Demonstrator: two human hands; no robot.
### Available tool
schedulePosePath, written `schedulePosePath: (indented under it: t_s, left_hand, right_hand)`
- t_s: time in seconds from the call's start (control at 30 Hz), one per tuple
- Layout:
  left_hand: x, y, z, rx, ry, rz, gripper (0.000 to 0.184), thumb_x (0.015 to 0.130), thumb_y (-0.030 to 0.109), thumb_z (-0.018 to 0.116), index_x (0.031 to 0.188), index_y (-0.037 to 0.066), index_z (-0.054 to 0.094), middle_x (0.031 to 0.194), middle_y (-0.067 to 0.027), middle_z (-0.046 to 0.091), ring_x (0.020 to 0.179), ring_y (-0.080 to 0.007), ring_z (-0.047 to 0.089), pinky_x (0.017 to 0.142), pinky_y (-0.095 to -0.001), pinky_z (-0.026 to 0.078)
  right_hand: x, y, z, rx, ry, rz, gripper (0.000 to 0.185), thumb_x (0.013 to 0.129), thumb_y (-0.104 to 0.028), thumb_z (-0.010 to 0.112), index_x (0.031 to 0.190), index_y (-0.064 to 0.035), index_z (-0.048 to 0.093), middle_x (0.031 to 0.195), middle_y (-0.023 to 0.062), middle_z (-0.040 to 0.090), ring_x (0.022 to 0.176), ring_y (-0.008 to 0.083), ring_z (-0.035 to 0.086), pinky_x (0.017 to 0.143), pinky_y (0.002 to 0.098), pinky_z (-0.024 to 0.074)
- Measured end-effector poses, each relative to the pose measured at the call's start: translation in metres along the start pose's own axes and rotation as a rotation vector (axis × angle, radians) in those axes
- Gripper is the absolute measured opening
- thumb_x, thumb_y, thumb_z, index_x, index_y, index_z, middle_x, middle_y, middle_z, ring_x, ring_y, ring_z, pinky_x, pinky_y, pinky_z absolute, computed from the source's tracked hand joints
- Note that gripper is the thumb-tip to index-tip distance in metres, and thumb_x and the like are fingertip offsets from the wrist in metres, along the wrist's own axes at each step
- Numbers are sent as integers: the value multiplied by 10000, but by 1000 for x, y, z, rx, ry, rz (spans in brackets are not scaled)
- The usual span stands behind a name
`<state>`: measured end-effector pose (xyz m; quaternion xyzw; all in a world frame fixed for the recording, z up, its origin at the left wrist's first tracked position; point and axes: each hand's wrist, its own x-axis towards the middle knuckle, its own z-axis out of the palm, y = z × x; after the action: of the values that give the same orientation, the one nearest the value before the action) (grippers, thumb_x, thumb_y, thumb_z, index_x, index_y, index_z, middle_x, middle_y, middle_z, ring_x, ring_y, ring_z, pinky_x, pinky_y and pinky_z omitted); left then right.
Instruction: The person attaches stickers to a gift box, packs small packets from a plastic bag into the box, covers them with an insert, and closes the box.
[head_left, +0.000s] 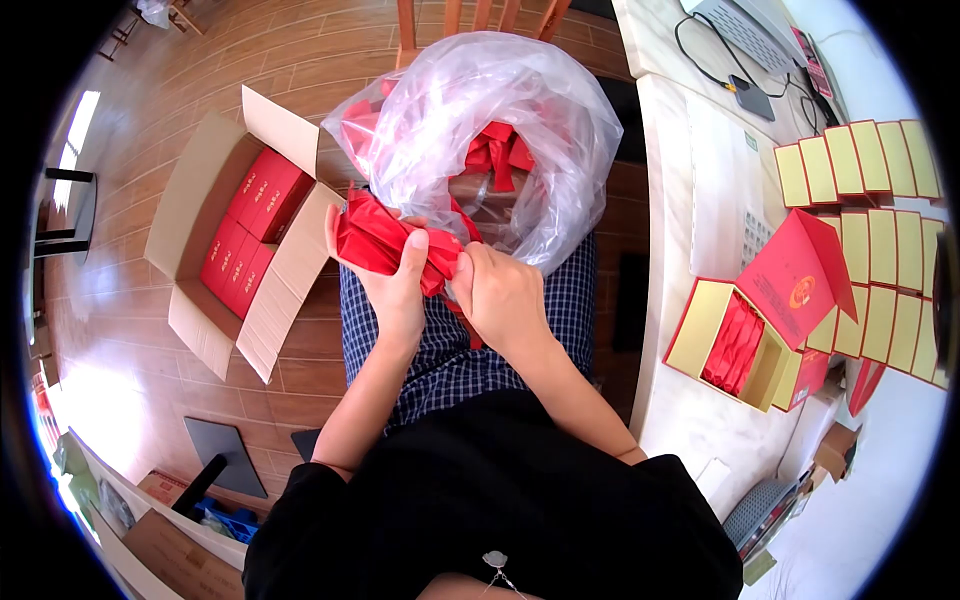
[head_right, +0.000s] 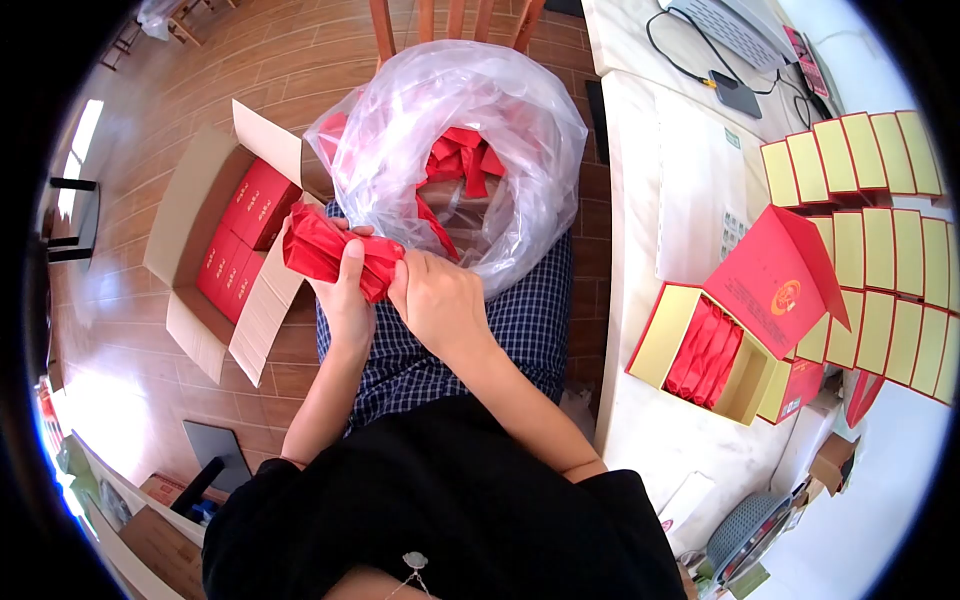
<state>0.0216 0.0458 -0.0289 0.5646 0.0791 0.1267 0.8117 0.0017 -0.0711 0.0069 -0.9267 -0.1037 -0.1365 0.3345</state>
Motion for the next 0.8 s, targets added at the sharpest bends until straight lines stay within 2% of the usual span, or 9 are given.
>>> schedulePosePath:
  t_s: [0.17,0.23,0.27,0.3,0.33,0.47,0.67,0.73,0.8]
  left_hand:
    - [9,8,-3,-81,-11,-133,535,916,151,589,1352,28,303,1212,-124,473,1097,-253,549,867,-380,518]
    - [12,11,-6,-292,-31,-267,680,894,151,630,1420,76,206,1212,-143,505,1036,-266,590,848,-394,522]
    - [11,13,-5,-209,-96,-263,544,941,269,540,1365,20,307,1271,-152,485,1112,-266,550,870,-399,522]
    - [10,13,-5,-210,-94,-261,544,941,269,540,1365,20,307,1271,-152,485,1112,-266,550,870,-399,522]
    - [10,11,-5,-255,-116,-269,584,929,220,562,1395,47,256,1261,-153,492,1097,-274,563,865,-402,526]
    - [4,10,-1,-281,-146,-246,724,915,149,574,1466,101,106,1255,-162,492,1089,-289,573,899,-421,510]
    - [6,11,-1,-301,-92,-222,790,910,142,578,1483,132,35,1259,-183,479,1060,-297,587,926,-428,492]
    - [5,9,-3,-226,-81,-249,598,937,238,547,1414,36,249,1288,-170,478,1084,-288,578,881,-398,518]
    - [3,14,1,-237,-127,-253,709,909,172,579,1450,94,128,1282,-176,471,1061,-294,589,888,-414,513]
  right_hand:
    - [-11,12,-14,16,-39,42,164,873,-120,550,744,-24,520,645,119,576,559,316,583,515,412,465]
    - [-10,12,-18,5,-41,104,155,874,-117,552,759,-17,522,673,125,583,585,312,593,535,407,471]
    - [-7,9,-20,162,12,172,142,875,-130,567,811,-7,534,745,141,594,665,315,607,594,400,482]
    - [-5,7,-21,320,64,239,151,876,-144,581,863,3,545,816,158,606,745,318,621,652,394,494]
    - [-4,9,-22,333,47,157,318,881,-196,611,1086,39,553,1037,204,606,969,344,604,819,385,484]
    - [-2,-8,-11,326,-14,7,564,885,-241,624,1317,74,447,1244,243,552,1146,375,546,966,406,434]
    - [-7,-13,2,369,97,21,280,931,-107,542,1152,55,600,1118,225,634,1033,347,626,903,382,483]
    - [-9,-8,-3,284,100,8,234,945,-78,522,1125,35,620,1025,194,680,895,269,690,796,328,533]
    - [-8,-5,-10,368,107,117,218,937,-76,533,1102,33,625,1006,189,679,874,276,690,774,340,536]
